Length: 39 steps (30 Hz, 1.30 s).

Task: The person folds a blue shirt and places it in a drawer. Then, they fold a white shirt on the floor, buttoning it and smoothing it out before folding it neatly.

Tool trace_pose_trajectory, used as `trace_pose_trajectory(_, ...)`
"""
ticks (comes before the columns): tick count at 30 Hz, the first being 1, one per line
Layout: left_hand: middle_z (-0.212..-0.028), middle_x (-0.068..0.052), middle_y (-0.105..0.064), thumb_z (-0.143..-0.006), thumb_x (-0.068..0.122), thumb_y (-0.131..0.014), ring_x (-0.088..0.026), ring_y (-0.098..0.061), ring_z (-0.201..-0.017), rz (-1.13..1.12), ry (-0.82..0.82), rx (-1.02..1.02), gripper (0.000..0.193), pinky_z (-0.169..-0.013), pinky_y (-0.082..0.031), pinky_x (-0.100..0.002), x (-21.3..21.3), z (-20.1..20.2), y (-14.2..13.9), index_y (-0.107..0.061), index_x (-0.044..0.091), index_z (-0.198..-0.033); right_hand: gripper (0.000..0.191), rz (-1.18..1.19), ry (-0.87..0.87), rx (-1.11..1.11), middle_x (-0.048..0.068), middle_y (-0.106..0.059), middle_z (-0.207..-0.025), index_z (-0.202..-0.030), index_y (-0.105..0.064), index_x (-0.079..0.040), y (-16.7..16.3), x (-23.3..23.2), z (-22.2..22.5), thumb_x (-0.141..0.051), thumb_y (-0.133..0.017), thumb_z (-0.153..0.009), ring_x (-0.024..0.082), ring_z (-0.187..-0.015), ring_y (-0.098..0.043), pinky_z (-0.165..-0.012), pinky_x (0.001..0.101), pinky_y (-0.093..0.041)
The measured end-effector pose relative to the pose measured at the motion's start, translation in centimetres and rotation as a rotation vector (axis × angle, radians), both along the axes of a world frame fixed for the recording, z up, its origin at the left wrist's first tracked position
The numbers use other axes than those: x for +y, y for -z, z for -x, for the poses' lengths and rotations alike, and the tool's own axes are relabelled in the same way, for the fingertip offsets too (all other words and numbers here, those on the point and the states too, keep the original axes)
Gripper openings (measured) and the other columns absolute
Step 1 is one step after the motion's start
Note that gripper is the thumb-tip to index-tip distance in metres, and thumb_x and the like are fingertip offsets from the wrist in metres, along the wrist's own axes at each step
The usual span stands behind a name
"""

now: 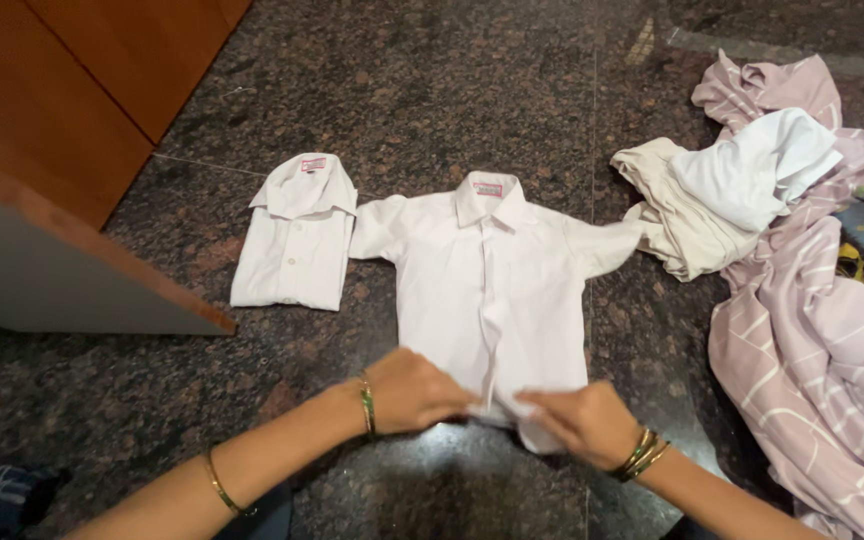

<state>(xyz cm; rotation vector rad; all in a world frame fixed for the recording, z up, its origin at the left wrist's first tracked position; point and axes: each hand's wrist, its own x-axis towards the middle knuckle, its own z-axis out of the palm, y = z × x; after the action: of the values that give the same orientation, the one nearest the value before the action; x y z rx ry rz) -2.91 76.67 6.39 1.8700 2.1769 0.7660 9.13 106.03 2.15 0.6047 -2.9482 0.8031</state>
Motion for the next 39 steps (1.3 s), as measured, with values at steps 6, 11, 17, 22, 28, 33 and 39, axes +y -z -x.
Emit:
trace_pose_trajectory(6, -0.087, -0.01, -0.076, -0.094, 0.053, -0.065, -0.027, -0.069, -0.077, 0.703, 0.112, -0.271, 0.034, -0.07, -0.054, -0.037, -0.5, -2.6, -0.1, -0.08, 0.025, -0.108, 0.04, 0.008, -0.252, -0.289, 0.01, -0.076, -0.075, -0.104, -0.081, -0.015, 1.8, -1.7, -1.0, -0.046, -0.056, -0.101, 0.027, -0.058, -0.07, -0.056, 0.0399, -0.054)
trace_pose_trajectory(11, -0.092, -0.009, -0.077, -0.096, 0.04, -0.054, -0.027, -0.074, -0.086, 0.653, -0.185, -0.37, 0.031, -0.076, -0.056, -0.042, 2.6, 1.0, 3.5, -0.072, 0.025, -0.116, 0.029, 0.049, 0.15, -0.119, 0.014, -0.071, -0.071, -0.087, -0.075, -0.008, 2.9, -2.5, 5.0, -0.034, -0.064, -0.093, 0.03, -0.06, -0.067, -0.059, 0.0425, -0.053)
trace_pose_trajectory(17, -0.149, -0.007, -0.054, -0.078, 0.002, -0.06, -0.033, -0.042, -0.143, 0.028, -0.466, 0.158, 0.063, -0.108, -0.045, -0.045, 8.9, 11.3, 10.9, -0.057, 0.012, -0.14, 0.034, 0.182, 0.568, 0.283, 0.027, -0.059, -0.087, -0.097, -0.064, 0.009, 5.8, -8.0, 11.3, -0.008, -0.072, -0.068, 0.043, -0.077, -0.058, -0.067, 0.0481, -0.05)
trace_pose_trajectory(22, -0.164, 0.006, -0.028, -0.088, 0.008, -0.059, -0.025, -0.022, -0.149, 0.428, -0.513, 0.178, 0.065, -0.11, -0.03, -0.061, 13.2, 16.7, 13.0, -0.039, 0.02, -0.149, 0.023, 0.086, 0.724, 0.15, 0.022, -0.062, -0.093, -0.097, -0.066, 0.006, 7.3, -8.8, 12.3, 0.0, -0.063, -0.075, 0.04, -0.083, -0.06, -0.073, 0.0481, -0.051)
trace_pose_trajectory(28, -0.145, 0.004, -0.053, -0.097, 0.019, -0.064, -0.024, -0.047, -0.138, 0.315, -0.584, 0.005, 0.033, -0.109, -0.047, -0.049, 14.0, 20.3, 13.3, -0.063, 0.023, -0.129, 0.019, 0.647, 0.855, 0.01, 0.007, -0.066, -0.068, -0.093, -0.074, 0.004, 8.6, -7.6, 10.5, -0.011, -0.073, -0.083, 0.012, -0.058, -0.057, -0.056, 0.0282, -0.048)
trace_pose_trajectory(33, -0.119, -0.002, -0.058, -0.075, 0.018, -0.083, -0.027, -0.054, -0.122, 0.137, -0.724, -0.13, 0.033, -0.096, -0.051, -0.048, 15.3, 21.8, 12.3, -0.063, 0.015, -0.1, 0.017, 0.911, 0.995, -0.017, -0.002, -0.06, -0.067, -0.091, -0.075, 0.004, 9.2, -8.7, 10.0, -0.011, -0.076, -0.084, 0.004, -0.058, -0.047, -0.053, 0.0224, -0.04)
trace_pose_trajectory(39, -0.108, 0.003, -0.064, -0.072, 0.019, -0.088, -0.026, -0.055, -0.118, 0.329, -0.691, -0.121, 0.024, -0.09, -0.047, -0.049, 16.7, 23.3, 12.0, -0.064, 0.017, -0.075, 0.012, 0.698, 0.971, 0.093, 0.0, -0.06, -0.061, -0.088, -0.076, -0.003, 8.2, -9.8, 9.7, -0.015, -0.077, -0.085, 0.007, -0.054, -0.05, -0.052, 0.0251, -0.043)
